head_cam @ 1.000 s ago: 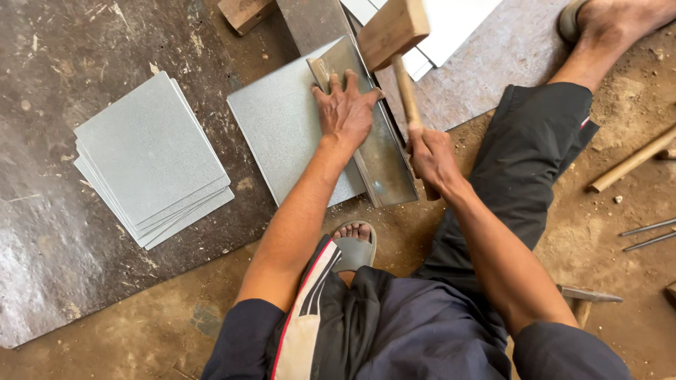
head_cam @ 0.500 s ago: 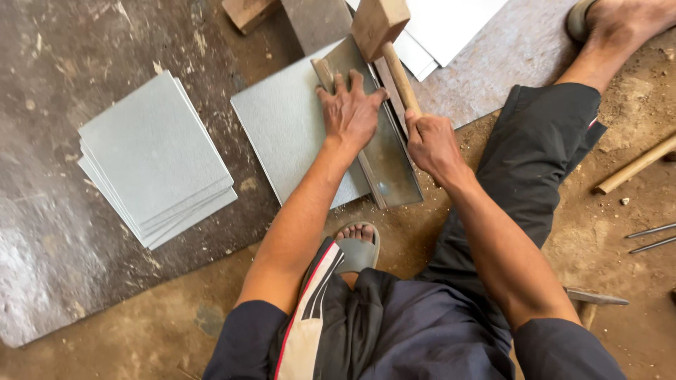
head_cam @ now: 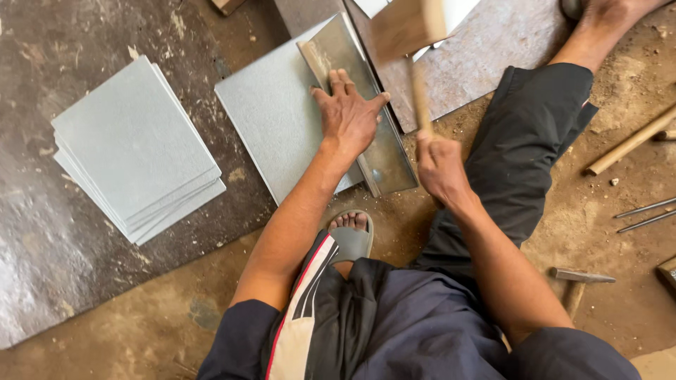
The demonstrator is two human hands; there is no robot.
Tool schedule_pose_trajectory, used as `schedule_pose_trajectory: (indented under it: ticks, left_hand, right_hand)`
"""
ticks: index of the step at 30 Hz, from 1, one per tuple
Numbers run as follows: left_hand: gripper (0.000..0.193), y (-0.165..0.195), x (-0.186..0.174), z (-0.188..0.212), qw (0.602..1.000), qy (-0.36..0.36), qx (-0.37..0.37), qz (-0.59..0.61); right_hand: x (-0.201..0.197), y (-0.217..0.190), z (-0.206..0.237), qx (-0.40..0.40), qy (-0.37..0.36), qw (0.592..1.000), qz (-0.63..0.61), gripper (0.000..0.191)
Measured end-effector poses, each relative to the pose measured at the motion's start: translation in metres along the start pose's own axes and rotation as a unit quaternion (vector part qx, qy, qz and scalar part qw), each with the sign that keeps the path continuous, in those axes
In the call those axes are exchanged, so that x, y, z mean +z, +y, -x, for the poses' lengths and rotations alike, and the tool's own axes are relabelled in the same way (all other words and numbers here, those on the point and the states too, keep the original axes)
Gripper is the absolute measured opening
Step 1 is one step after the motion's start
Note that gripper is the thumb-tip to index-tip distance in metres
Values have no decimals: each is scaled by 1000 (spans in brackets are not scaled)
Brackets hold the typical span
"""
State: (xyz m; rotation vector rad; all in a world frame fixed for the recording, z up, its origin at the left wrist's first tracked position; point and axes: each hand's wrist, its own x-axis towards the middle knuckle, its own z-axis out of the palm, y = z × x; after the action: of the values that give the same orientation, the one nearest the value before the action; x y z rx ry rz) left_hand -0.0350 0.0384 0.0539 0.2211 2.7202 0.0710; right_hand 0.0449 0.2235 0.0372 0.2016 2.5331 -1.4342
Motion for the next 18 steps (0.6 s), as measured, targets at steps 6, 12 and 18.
schedule_pose_trajectory:
  ticks: [6,12,18]
  left_hand:
    - [41,-4,2,-3,999,19,-2,-26]
    - [40,-3,-4,-2,999,8,11,-34]
    - [43,-3,-4,-1,1000,9,10,-22]
  right_hand:
    - [3,-6,6,-152,63,986,35,44]
    - [5,-10,-9,-189,41,973,130,44]
    - [8,-21,-21,-183,19,972,144,47]
